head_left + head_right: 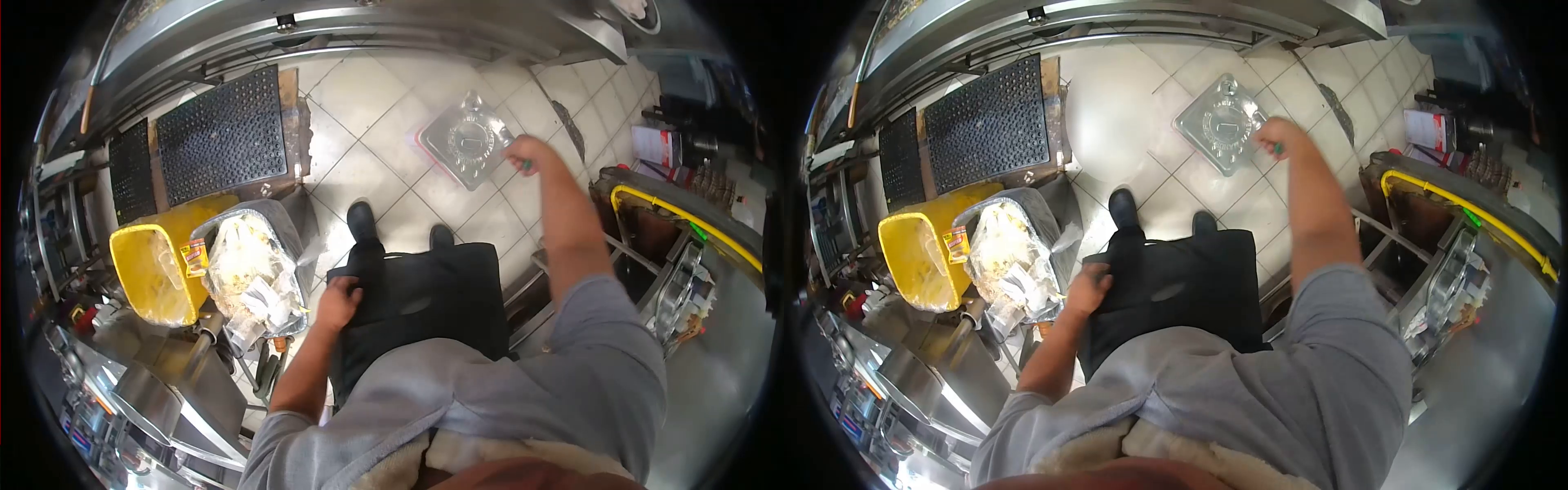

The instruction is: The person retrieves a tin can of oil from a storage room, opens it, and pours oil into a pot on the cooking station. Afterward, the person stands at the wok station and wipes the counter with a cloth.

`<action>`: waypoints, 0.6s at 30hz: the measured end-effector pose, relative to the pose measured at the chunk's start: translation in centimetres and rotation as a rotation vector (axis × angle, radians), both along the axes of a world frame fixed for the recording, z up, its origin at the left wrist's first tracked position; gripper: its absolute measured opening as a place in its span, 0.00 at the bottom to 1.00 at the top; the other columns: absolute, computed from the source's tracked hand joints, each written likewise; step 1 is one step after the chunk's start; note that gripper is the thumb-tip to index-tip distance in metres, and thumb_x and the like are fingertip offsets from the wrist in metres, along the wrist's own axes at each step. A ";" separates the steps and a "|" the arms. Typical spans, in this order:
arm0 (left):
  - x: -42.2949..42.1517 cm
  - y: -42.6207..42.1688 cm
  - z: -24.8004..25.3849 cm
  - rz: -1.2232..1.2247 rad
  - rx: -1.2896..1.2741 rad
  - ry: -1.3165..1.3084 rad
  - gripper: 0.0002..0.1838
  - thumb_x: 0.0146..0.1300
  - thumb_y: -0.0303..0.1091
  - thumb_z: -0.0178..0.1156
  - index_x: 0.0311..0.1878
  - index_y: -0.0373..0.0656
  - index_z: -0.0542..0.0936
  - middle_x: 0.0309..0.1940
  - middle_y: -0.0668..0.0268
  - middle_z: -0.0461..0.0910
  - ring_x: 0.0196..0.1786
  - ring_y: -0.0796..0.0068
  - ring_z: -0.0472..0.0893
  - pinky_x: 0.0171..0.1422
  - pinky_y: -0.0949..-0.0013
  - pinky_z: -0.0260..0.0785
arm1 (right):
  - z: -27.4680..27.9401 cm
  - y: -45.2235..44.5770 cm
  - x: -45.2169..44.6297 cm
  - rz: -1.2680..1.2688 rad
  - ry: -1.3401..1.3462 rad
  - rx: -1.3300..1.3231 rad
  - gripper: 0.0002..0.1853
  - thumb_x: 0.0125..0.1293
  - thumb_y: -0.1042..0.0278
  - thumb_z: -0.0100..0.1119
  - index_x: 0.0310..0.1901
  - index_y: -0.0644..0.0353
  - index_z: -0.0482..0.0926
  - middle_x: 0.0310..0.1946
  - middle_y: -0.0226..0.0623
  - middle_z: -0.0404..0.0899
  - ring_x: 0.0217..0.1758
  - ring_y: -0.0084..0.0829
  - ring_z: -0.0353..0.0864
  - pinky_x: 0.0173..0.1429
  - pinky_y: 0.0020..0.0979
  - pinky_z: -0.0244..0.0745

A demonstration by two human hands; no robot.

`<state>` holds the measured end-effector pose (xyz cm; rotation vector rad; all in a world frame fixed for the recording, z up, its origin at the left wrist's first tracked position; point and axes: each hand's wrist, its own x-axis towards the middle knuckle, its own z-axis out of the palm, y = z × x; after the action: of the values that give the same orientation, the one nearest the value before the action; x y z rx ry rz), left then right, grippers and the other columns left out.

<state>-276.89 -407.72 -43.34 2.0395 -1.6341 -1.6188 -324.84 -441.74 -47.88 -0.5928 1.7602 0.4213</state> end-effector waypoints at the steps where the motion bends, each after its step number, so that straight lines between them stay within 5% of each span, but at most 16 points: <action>1: 0.7 -0.3 0.0 -0.002 0.036 -0.058 0.18 0.63 0.40 0.65 0.53 0.41 0.83 0.51 0.50 0.81 0.56 0.47 0.81 0.63 0.53 0.73 | 0.8 -3.0 -1.3 0.067 0.028 0.104 0.11 0.65 0.64 0.67 0.29 0.56 0.76 0.17 0.28 0.67 0.18 0.28 0.68 0.25 0.33 0.70; 4: 3.2 1.8 -2.3 0.044 0.053 -0.186 0.18 0.62 0.40 0.64 0.52 0.42 0.84 0.50 0.48 0.82 0.52 0.46 0.82 0.59 0.52 0.74 | 2.0 -8.5 -1.7 0.318 0.009 0.210 0.09 0.67 0.66 0.63 0.29 0.58 0.77 0.16 0.32 0.69 0.17 0.29 0.69 0.24 0.31 0.70; 7: 2.2 3.1 -1.6 0.163 0.147 -0.296 0.19 0.61 0.41 0.64 0.52 0.42 0.84 0.52 0.48 0.82 0.54 0.45 0.82 0.60 0.52 0.74 | 5.2 -7.7 -0.7 1.005 0.289 -0.064 0.11 0.70 0.65 0.57 0.32 0.62 0.79 0.23 0.44 0.78 0.26 0.41 0.81 0.30 0.42 0.77; 10: -0.7 7.3 -2.6 0.291 0.209 -0.302 0.19 0.62 0.42 0.64 0.53 0.42 0.84 0.52 0.49 0.83 0.55 0.48 0.82 0.60 0.54 0.75 | -2.0 -1.5 -9.9 0.771 0.371 -0.547 0.22 0.76 0.56 0.42 0.44 0.65 0.83 0.45 0.56 0.84 0.51 0.53 0.84 0.54 0.51 0.76; 12: -4.1 9.0 -1.5 0.390 0.270 -0.261 0.20 0.63 0.43 0.64 0.53 0.42 0.84 0.51 0.50 0.83 0.55 0.49 0.83 0.60 0.55 0.75 | -3.9 0.9 -13.6 0.646 0.376 -0.320 0.28 0.77 0.48 0.34 0.53 0.62 0.80 0.52 0.57 0.82 0.62 0.58 0.77 0.62 0.53 0.71; 14: -8.4 8.8 0.8 0.363 0.323 -0.275 0.19 0.64 0.43 0.65 0.54 0.42 0.84 0.52 0.51 0.83 0.55 0.52 0.83 0.61 0.57 0.75 | -7.0 4.6 -17.6 0.891 0.360 -0.487 0.18 0.73 0.57 0.54 0.54 0.62 0.72 0.46 0.55 0.84 0.52 0.58 0.82 0.54 0.54 0.76; 18: -15.6 8.3 4.5 0.424 0.363 -0.170 0.19 0.65 0.43 0.64 0.54 0.42 0.84 0.53 0.52 0.83 0.56 0.53 0.83 0.62 0.57 0.74 | -4.1 8.3 -16.4 0.756 0.262 -0.533 0.19 0.71 0.55 0.59 0.54 0.58 0.71 0.42 0.55 0.83 0.48 0.60 0.82 0.52 0.55 0.76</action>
<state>-292.45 -399.46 -38.86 2.5353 -0.8881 -1.7081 -341.20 -433.42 -51.98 -1.6670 1.8549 0.5599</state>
